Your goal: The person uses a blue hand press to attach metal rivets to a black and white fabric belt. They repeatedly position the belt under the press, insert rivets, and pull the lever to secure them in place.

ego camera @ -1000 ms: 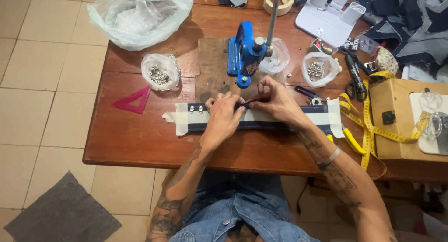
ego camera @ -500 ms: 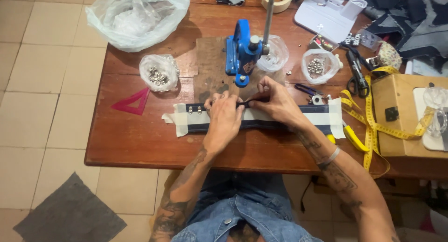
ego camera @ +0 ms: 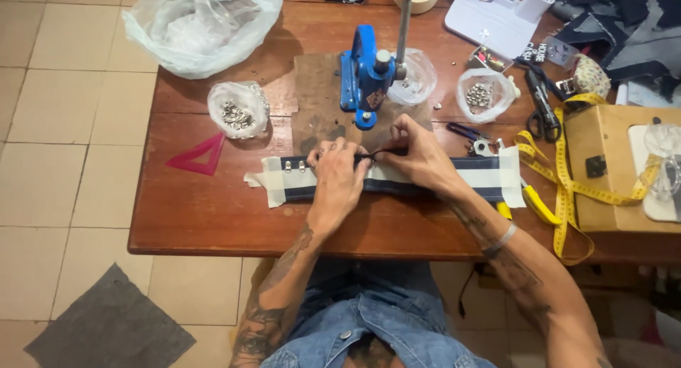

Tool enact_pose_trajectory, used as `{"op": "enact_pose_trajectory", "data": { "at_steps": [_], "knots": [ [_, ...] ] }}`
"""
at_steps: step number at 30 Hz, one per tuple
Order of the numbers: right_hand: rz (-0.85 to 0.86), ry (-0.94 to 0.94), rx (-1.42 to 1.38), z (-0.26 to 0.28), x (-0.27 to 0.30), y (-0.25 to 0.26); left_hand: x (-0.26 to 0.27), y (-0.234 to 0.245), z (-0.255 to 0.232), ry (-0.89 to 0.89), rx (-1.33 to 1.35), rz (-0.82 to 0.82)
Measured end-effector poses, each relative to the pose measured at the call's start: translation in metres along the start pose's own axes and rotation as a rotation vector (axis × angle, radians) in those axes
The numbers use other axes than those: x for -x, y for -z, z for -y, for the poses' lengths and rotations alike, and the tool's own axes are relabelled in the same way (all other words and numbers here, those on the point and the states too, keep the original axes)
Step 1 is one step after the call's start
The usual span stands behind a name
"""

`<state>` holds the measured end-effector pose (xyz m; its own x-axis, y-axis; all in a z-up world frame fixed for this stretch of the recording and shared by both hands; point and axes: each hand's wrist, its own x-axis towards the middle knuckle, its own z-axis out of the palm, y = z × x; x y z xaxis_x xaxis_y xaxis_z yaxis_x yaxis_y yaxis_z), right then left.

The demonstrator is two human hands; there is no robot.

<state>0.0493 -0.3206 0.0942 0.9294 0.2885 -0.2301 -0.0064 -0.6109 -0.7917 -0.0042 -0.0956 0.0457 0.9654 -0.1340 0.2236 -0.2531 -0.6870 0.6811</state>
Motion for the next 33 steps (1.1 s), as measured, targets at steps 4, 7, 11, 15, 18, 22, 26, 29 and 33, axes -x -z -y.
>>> {"op": "enact_pose_trajectory", "data": {
  "at_steps": [4, 7, 11, 15, 18, 22, 26, 29, 33],
  "knots": [
    [0.031, -0.009, 0.015, 0.011, 0.004, 0.004, -0.007, -0.011, 0.021, 0.033, 0.011, 0.027],
    [0.012, 0.021, 0.044, 0.006, 0.002, 0.004, -0.012, -0.003, 0.02, -0.016, 0.06, 0.081],
    [-0.12, 0.041, 0.068, 0.003, -0.006, 0.002, -0.027, 0.021, 0.014, -0.074, 0.084, 0.037],
    [-0.227, 0.156, -0.113, 0.029, -0.017, 0.003, -0.057, 0.032, 0.023, -0.132, 0.263, -0.011],
    [-0.094, -0.016, -0.5, 0.008, -0.048, 0.017, -0.079, 0.047, 0.024, 0.064, 0.398, 0.12],
    [-0.091, -0.024, -0.664, 0.012, -0.064, 0.009, -0.11, 0.054, 0.03, 0.173, 0.307, 0.252],
    [-0.14, -0.057, -0.64, 0.013, -0.076, 0.014, -0.135, 0.051, 0.033, 0.297, 0.195, 0.344],
    [-0.147, -0.079, -0.645, -0.005, -0.084, 0.013, -0.138, 0.042, 0.037, 0.327, 0.156, 0.366],
    [-0.146, -0.108, -0.66, 0.003, -0.081, 0.014, -0.143, 0.042, 0.041, 0.367, 0.129, 0.392]
  ]
}}
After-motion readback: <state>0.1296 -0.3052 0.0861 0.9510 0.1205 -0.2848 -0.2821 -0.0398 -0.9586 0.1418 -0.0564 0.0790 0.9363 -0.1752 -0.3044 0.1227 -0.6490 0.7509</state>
